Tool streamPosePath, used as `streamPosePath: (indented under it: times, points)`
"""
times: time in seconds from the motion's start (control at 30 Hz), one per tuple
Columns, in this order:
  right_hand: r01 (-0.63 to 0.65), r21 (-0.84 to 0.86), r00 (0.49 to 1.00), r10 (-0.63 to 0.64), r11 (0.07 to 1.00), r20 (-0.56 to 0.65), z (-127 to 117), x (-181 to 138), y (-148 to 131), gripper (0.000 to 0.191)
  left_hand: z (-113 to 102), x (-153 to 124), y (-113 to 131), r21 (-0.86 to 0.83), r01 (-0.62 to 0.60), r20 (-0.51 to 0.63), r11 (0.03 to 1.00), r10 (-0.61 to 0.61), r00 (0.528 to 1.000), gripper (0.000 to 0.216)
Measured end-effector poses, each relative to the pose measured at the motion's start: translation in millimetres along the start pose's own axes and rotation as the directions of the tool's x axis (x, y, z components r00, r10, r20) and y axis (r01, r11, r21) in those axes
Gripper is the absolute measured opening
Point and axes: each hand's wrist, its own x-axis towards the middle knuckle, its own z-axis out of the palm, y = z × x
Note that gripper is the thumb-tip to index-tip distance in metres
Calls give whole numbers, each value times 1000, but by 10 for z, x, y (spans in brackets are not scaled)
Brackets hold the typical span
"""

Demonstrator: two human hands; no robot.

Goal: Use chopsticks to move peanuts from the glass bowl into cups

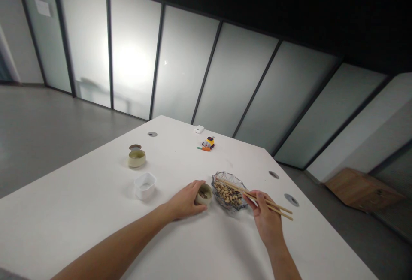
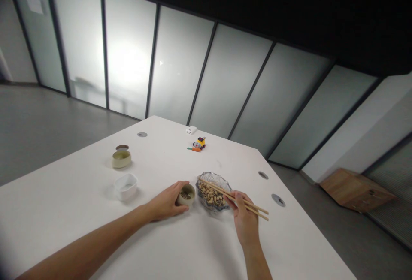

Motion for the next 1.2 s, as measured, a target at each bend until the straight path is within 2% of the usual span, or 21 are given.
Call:
streamPosePath:
  times: [0.13, 0.23, 0.3, 0.37, 0.43, 0.5, 0.7, 0.83, 1.0, 1.2]
  points:
    - [-20, -55, 997, 24, 998, 73, 40, -38, -35, 41, 1, 2, -5, -3, -4, -2, 1000, 4, 1000, 77]
    - [76, -233, 997, -71, 970, 32, 25, -61, -66, 47, 9, 4, -15, 3, -4, -4, 1000, 4, 1000, 76]
    - [192, -446, 980, -195, 874, 39, -5, -69, -85, 50, 16, 5, -21, 4, -5, -6, 1000, 5, 1000, 76]
    - [324, -611, 939, -326, 722, 113, -33, -70, -89, 50, 24, 7, -28, 1, -9, -11, 1000, 9, 1000, 77]
    - [431, -661, 893, -394, 614, 216, -49, -66, -73, 49, 30, 10, -37, -4, -12, -15, 1000, 12, 1000, 78]
    - [487, -658, 868, -404, 574, 289, -53, -56, -43, 47, 35, 12, -45, -9, -16, -16, 1000, 15, 1000, 78]
    - [546, -655, 835, -397, 522, 381, -56, -18, 24, 44, 36, 9, -51, -8, -30, -25, 1000, 30, 999, 77]
    - [570, -636, 821, -387, 519, 420, -50, -18, 22, 44, 32, 8, -36, -4, -30, -22, 1000, 29, 999, 77]
    - [533, -632, 846, -363, 563, 390, -37, -38, 7, 44, 17, 7, -14, -12, -12, -9, 1000, 12, 1000, 77]
    - [433, -643, 901, -312, 632, 300, -63, -32, 2, 49, 19, 7, -25, -21, -10, -12, 1000, 10, 1000, 77]
